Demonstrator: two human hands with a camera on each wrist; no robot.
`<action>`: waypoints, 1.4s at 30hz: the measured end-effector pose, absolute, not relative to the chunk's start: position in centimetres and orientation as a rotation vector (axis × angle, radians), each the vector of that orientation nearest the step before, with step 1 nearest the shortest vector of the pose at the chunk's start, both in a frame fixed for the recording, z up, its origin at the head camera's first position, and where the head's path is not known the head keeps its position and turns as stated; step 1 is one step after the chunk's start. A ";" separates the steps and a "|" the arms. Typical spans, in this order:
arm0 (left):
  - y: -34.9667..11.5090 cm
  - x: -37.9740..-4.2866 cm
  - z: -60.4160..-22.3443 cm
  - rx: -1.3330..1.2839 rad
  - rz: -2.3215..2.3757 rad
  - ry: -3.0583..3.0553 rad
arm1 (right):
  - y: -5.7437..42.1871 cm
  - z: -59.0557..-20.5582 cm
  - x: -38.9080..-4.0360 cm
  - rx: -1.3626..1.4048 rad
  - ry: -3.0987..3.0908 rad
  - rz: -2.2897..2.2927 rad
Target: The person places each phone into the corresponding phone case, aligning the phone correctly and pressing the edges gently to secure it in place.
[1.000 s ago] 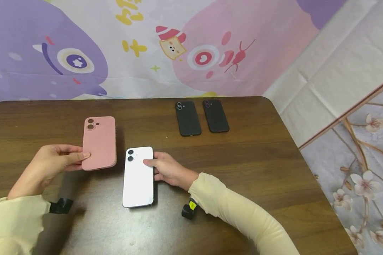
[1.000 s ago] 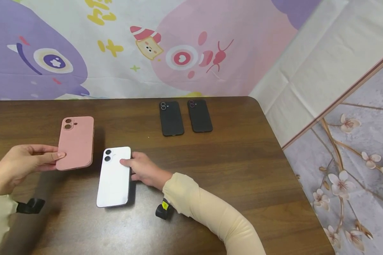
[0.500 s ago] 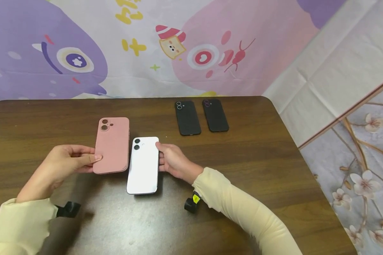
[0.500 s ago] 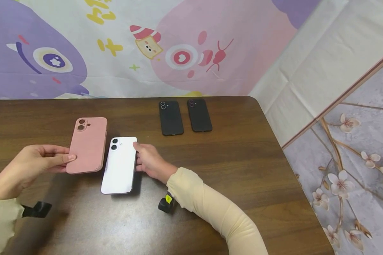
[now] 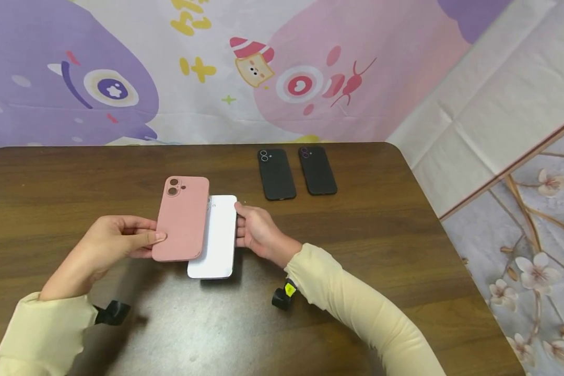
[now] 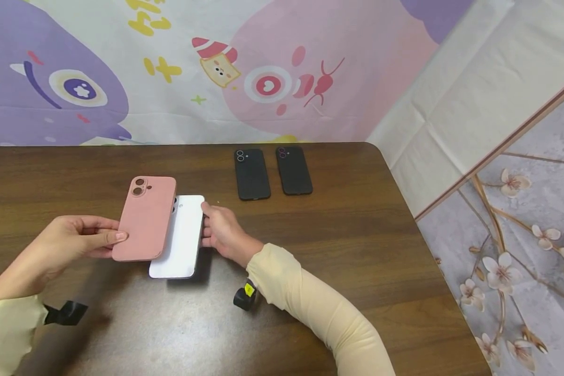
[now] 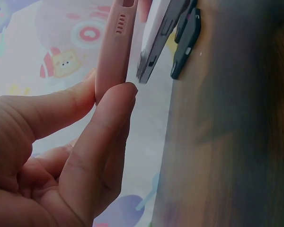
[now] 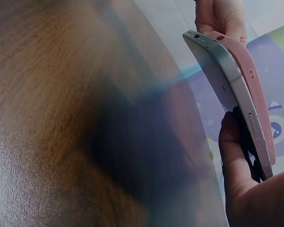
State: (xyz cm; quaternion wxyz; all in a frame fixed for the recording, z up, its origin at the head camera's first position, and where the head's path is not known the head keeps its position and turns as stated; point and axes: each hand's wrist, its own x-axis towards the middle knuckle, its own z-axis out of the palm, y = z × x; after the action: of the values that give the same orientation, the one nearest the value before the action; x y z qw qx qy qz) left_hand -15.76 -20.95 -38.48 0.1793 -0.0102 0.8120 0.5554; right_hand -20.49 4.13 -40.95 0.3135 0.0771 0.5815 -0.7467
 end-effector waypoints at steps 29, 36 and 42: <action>-19.0 -15.6 -38.4 0.010 1.605 2.226 | 4.4 -40.4 -20.8 0.222 1.482 -1.993; -18.8 -15.7 -38.4 0.003 1.598 2.208 | 4.3 -40.3 -20.9 0.222 1.468 -2.002; -18.7 -15.7 -38.3 0.002 1.599 2.199 | 4.2 -40.2 -21.0 0.231 1.476 -1.996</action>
State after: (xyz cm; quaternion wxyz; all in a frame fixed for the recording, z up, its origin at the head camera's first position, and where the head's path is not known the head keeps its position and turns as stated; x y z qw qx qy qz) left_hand -15.67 -18.69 -38.33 0.2099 0.0006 0.7907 0.5751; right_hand -21.01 4.22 -40.15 0.3187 0.0879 0.5613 -0.7587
